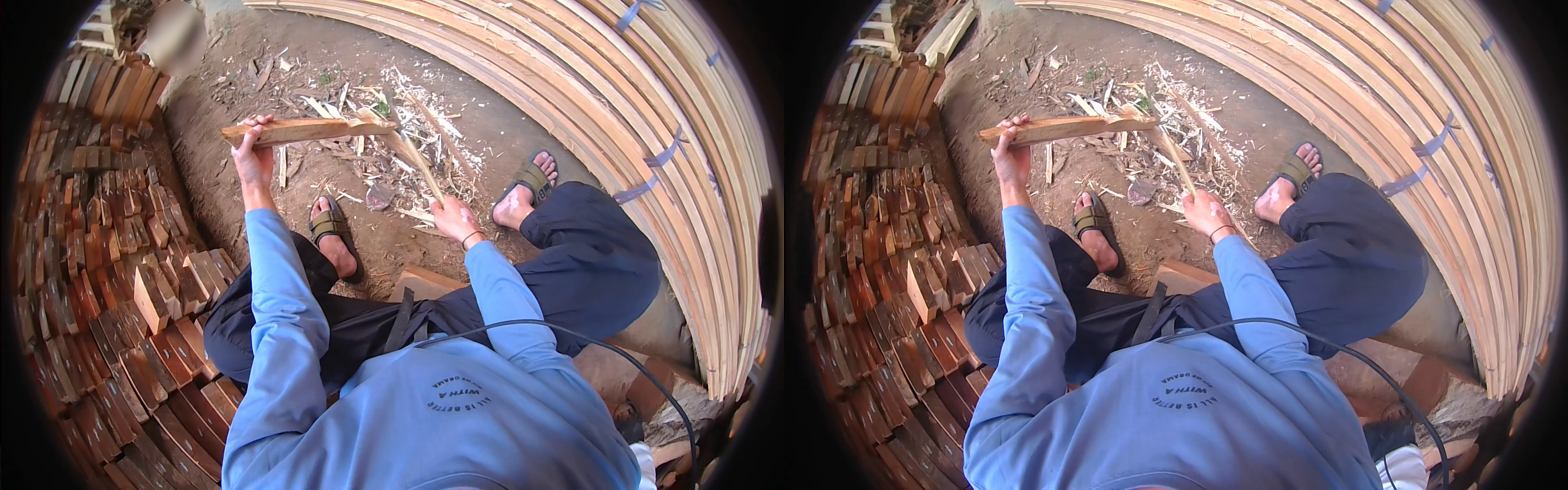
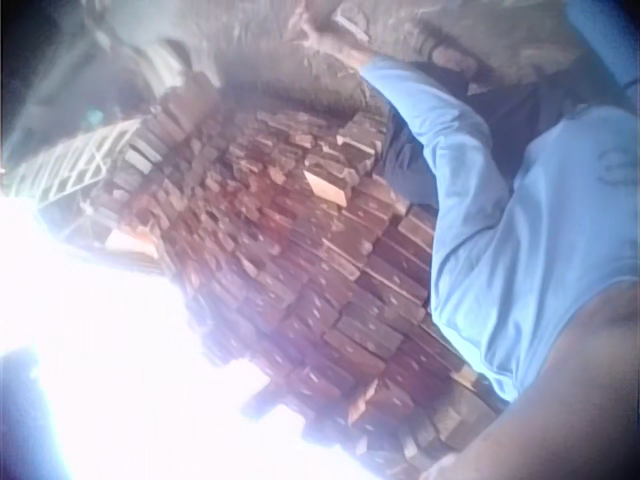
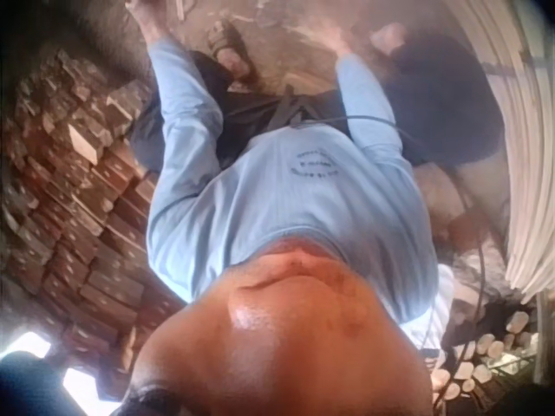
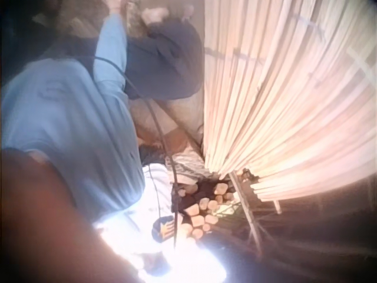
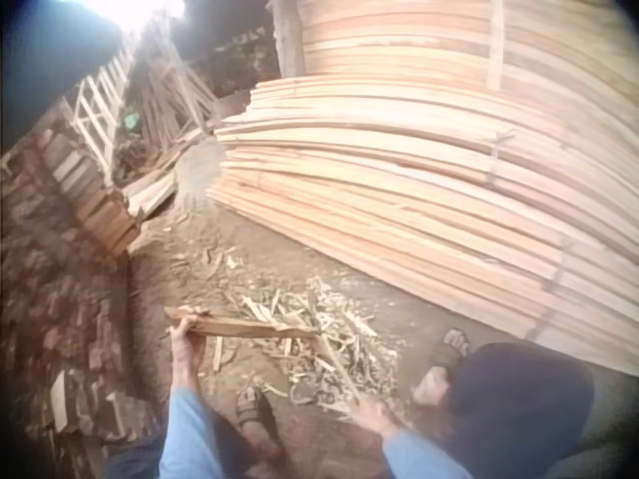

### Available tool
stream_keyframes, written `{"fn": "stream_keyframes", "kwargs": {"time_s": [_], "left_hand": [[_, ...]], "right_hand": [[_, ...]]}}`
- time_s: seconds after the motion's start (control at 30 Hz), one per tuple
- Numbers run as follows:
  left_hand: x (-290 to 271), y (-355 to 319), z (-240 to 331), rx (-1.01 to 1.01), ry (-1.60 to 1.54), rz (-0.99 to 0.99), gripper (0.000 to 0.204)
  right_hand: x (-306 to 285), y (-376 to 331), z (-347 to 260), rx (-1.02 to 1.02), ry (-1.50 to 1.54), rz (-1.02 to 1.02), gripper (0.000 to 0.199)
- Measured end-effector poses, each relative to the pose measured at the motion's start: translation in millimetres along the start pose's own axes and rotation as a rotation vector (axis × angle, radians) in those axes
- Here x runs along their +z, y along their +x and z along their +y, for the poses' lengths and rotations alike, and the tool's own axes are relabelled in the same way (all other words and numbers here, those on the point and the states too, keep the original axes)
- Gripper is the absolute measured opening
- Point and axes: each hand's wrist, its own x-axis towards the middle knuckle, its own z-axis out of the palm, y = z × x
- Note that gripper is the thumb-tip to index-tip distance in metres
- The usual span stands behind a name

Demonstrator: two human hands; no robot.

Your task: The person sits on the ground in a woodworking area and uses a blade to shave thin layers of wood from a curved wooden piece, while another person stands nearby.

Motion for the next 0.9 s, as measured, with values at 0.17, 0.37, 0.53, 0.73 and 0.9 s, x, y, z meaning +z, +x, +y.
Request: {"fn": "stream_keyframes", "kwargs": {"time_s": [0.17,0.37,0.53,0.73,0.9], "left_hand": [[6.9,-1.6,-0.7,-0.006,0.005,-0.077,0.016],[4.1,-8.8,1.4,-0.032,-0.012,-0.153,0.019],[3.0,-9.7,3.3,-0.037,0.002,-0.169,0.021],[7.9,-7.8,2.3,-0.051,0.019,-0.170,0.023],[4.9,-7.3,3.4,-0.056,-0.001,-0.183,0.022]], "right_hand": [[14.9,-2.7,-11.0,-0.093,0.094,0.128,0.043],[17.2,6.4,-8.5,-0.085,0.047,0.202,0.039],[40.1,3.1,11.1,-0.201,0.023,0.206,0.038],[26.8,5.2,-0.1,-0.189,0.043,0.265,0.037],[54.2,27.6,39.7,-0.081,0.000,0.119,0.040]]}}
